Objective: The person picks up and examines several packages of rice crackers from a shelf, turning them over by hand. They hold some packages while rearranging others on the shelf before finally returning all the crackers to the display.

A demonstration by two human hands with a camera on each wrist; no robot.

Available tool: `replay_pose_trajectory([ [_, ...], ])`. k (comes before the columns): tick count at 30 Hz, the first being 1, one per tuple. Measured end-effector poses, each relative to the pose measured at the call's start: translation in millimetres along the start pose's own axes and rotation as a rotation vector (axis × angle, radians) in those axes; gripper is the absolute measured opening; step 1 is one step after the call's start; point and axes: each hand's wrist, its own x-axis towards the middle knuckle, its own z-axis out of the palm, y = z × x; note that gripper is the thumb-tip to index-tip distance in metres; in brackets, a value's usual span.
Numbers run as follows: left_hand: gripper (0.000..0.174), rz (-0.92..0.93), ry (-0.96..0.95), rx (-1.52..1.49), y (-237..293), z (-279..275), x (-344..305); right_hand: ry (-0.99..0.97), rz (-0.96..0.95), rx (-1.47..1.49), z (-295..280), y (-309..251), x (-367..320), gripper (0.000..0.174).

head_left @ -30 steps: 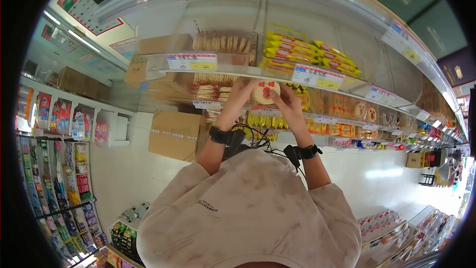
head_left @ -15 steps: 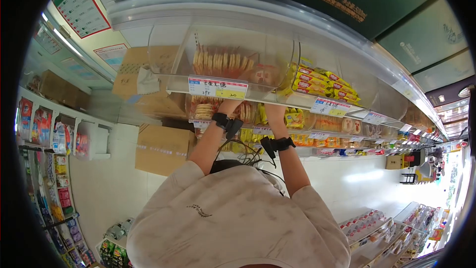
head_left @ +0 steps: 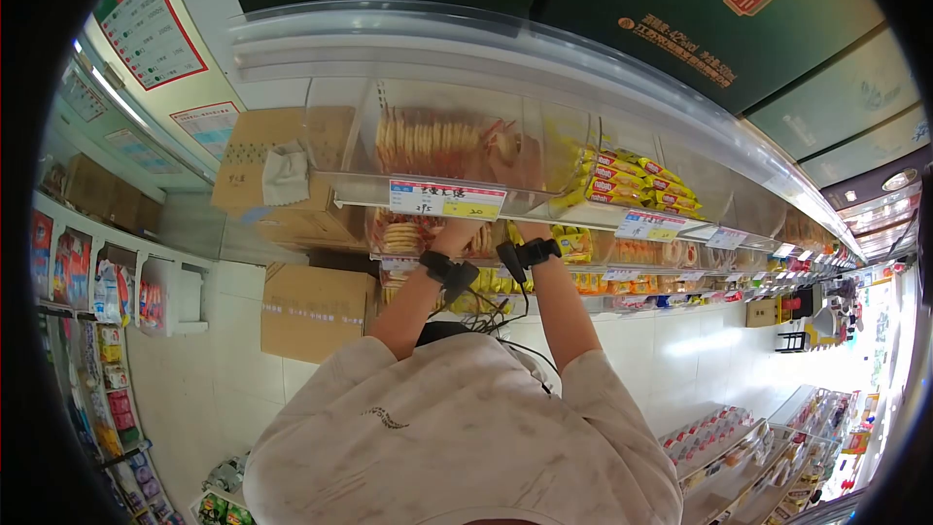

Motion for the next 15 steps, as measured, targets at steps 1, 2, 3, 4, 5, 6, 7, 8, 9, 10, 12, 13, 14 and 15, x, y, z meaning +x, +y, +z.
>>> replay_pose_trajectory([
  [1,0.03,0.047,0.027,0.012,4.7,0.8,-3.6,0.014,-0.015,-0.011,5.4,-3.4,14.9,0.035],
  [2,0.029,0.095,0.054,0.025,10.0,2.0,-6.6,0.023,-0.023,-0.023,10.5,-7.4,26.6,0.035],
  [3,0.028,0.143,0.081,0.037,16.2,2.8,-8.4,0.027,-0.027,-0.037,15.3,-9.5,37.9,0.035],
  [4,0.027,0.216,0.149,0.042,22.3,3.3,-8.3,0.029,-0.025,-0.049,19.4,-11.5,44.7,0.035],
  [5,0.025,0.288,0.219,0.051,28.3,3.9,-8.3,0.025,-0.02,-0.06,21.6,-13.0,49.0,0.035],
  [6,0.024,0.385,0.329,0.054,34.2,3.2,-8.3,0.02,-0.018,-0.068,24.3,-11.9,50.5,0.035],
  [7,0.023,0.401,0.347,0.033,37.9,-1.4,-10.6,0.011,-0.014,-0.081,27.8,-11.3,51.6,0.035],
  [8,0.022,0.417,0.365,0.013,41.3,-5.9,-12.8,-0.001,-0.006,-0.093,30.0,-10.1,48.6,0.035],
  [9,0.022,0.35,0.292,-0.032,43.3,-12.2,-16.5,-0.012,0.004,-0.101,29.0,-8.6,45.2,0.035],
  [10,0.023,0.32,0.257,-0.036,39.7,-13.9,-15.7,-0.024,0.011,-0.109,28.9,-7.7,42.4,0.035],
  [12,0.023,0.294,0.227,0.0,24.6,-12.7,-8.2,-0.032,0.014,-0.116,28.7,-8.4,41.0,0.035],
  [13,0.024,0.298,0.231,0.041,19.0,-12.2,-5.4,-0.043,0.02,-0.113,27.5,-7.4,35.6,0.035],
  [14,0.025,0.263,0.212,0.008,13.0,-10.7,-6.0,-0.049,0.026,-0.107,25.6,-6.0,29.5,0.035],
  [15,0.027,0.23,0.192,-0.025,16.2,-13.2,-7.6,-0.053,0.025,-0.098,22.6,-5.8,25.5,0.035],
])
